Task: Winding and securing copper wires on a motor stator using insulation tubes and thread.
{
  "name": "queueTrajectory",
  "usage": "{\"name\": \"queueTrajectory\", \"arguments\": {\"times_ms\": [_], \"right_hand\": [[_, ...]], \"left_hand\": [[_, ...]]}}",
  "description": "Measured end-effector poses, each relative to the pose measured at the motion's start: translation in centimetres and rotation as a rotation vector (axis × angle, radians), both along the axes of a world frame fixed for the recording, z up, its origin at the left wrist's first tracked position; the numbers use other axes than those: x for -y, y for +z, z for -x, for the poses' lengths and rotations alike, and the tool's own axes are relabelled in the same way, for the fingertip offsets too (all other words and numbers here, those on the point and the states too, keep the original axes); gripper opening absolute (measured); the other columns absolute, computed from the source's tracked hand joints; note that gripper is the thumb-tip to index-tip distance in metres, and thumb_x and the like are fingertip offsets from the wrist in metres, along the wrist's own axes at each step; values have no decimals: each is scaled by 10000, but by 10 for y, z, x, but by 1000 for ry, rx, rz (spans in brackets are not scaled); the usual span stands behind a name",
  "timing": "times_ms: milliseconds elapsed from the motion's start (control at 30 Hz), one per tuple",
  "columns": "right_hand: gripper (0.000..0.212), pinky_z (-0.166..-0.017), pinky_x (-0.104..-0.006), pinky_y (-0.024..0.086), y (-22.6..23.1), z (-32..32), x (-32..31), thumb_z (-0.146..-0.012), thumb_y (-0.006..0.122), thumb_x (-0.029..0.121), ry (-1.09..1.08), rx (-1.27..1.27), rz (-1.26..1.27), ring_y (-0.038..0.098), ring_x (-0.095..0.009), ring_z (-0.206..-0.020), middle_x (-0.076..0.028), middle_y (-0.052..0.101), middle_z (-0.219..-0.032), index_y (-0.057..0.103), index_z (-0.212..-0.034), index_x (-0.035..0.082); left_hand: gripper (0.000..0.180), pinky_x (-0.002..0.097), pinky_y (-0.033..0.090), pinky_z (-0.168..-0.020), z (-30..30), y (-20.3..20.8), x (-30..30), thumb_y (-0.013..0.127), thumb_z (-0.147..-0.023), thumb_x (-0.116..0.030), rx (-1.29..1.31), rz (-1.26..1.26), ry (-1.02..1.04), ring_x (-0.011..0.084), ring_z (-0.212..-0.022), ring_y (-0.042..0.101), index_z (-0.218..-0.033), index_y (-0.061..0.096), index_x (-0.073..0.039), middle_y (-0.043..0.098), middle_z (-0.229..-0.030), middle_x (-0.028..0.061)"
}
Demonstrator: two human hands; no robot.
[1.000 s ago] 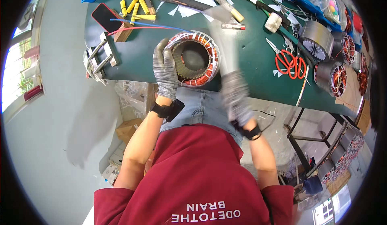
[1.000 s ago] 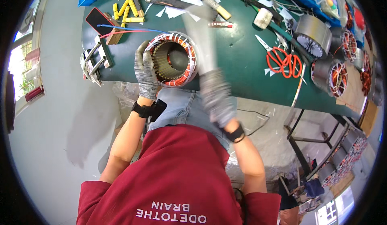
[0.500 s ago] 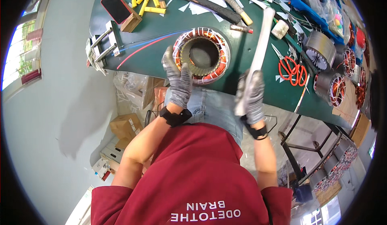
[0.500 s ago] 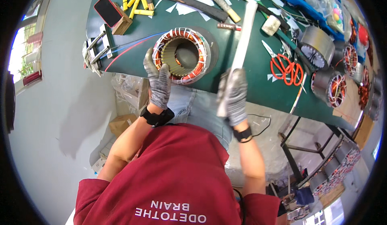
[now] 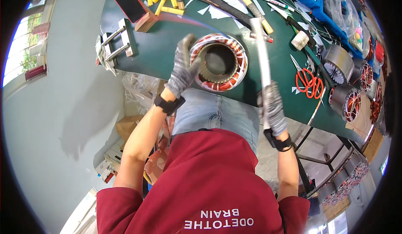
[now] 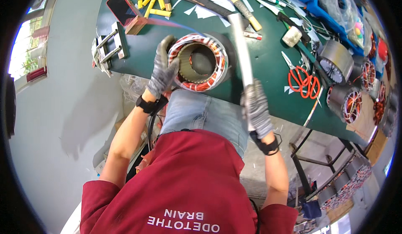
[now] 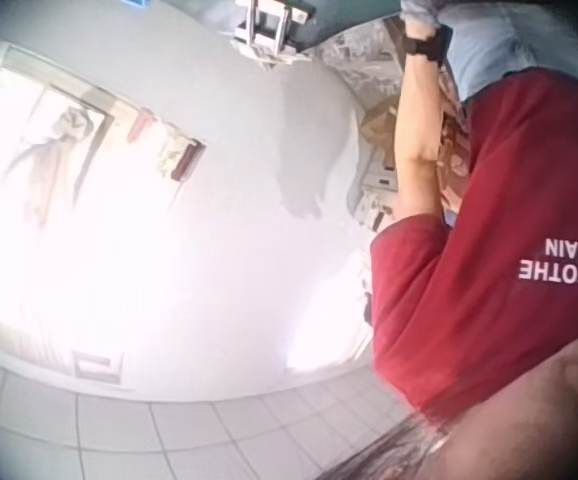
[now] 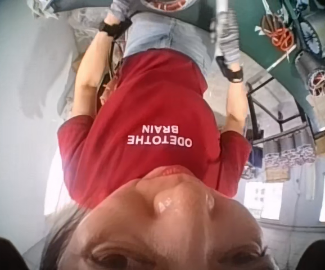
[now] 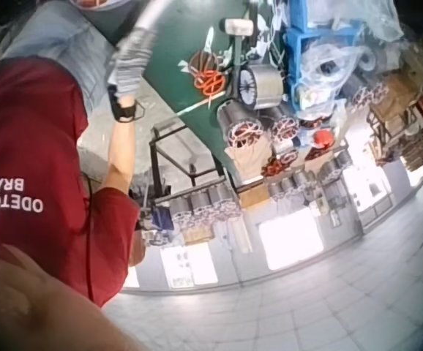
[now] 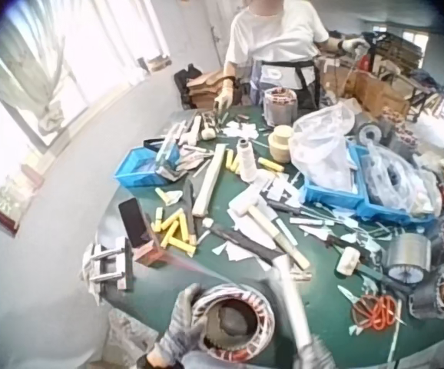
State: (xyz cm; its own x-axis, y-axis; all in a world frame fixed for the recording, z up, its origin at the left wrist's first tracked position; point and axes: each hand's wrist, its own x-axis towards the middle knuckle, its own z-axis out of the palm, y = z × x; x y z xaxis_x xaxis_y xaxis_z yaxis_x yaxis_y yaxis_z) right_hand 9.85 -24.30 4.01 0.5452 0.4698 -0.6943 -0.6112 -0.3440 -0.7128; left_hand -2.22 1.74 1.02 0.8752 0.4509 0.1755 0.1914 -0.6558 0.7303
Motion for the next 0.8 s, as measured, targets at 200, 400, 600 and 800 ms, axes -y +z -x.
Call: {"name": "queueTrajectory", "arguments": {"times_ms": [200,400,600,800], "right_hand": [[425,-430,-182,390,-22,-72,12,-934,434,401,178,242,147,428,-36,-489,23,487,-701,472,-1213,82],[457,-431,-219,350,-36,-129,-44,-908,468,454,581,615,125,441,-66,-511,-9,505,-688,534,-1144,68],[312,-749,-358,474,-47,-148,-79,-924,472,262,853,1135,-255,568,-295,-821,-160,583,-944,559,-1120,36],[262,-839,-379,481,-1,-157,-86,-933,444,183,1069,1202,-124,588,-303,-973,-201,592,-1041,582,-1081,18]], "left_hand": [[527,283,382,-937,-7,-12,20,545,-830,-123,166,819,302,166,-1064,457,-1305,340,-22,454,-1188,95],[381,461,342,-912,-31,37,38,520,-752,-69,111,-371,150,330,-1022,464,-1132,516,-52,504,-1100,160],[339,463,433,-814,-58,35,38,576,-731,-149,-142,-341,34,353,-932,524,-1059,561,-63,547,-1027,168],[361,456,432,-823,-65,46,30,593,-740,-189,-244,-372,-140,339,-948,524,-1080,565,-75,546,-1038,151]]}}
